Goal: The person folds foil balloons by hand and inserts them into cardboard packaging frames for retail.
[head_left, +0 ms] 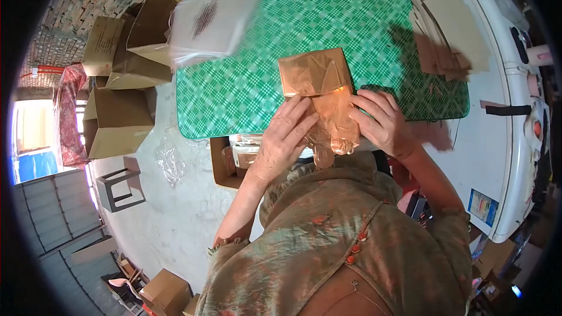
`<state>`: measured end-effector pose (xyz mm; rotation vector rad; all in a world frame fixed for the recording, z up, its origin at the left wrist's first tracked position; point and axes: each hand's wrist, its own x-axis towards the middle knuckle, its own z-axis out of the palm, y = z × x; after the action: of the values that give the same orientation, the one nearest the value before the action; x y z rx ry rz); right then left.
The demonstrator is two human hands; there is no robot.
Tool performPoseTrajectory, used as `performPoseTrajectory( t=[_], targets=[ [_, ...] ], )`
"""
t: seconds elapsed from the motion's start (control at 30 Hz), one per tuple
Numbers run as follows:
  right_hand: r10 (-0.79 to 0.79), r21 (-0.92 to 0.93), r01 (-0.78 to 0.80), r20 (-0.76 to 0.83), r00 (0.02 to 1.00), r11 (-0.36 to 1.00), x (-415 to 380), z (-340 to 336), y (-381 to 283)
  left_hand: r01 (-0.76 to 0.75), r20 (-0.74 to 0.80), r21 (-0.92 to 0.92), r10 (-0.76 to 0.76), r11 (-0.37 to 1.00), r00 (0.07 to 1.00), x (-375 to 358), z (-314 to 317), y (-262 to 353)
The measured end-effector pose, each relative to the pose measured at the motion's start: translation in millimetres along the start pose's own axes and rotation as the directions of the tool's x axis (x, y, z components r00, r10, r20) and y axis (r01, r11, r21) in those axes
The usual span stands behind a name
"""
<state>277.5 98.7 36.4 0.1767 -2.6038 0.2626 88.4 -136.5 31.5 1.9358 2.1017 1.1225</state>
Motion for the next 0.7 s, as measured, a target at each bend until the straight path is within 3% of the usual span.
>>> performPoseTrajectory(
  t=[0.37,0.7],
  targets=[
    [0.071,-0.052,-0.067,0.072,0.995,0.996,1,12,-14,-0.071,0.002,0.163,0.071,0.984,0.997,-1,11,-6],
    [0.077,-0.087,-0.08,-0.038,0.996,0.993,-4,27,-15,-0.072,-0.013,0.188,0.076,0.98,0.997,-6,0,-15]
  ],
)
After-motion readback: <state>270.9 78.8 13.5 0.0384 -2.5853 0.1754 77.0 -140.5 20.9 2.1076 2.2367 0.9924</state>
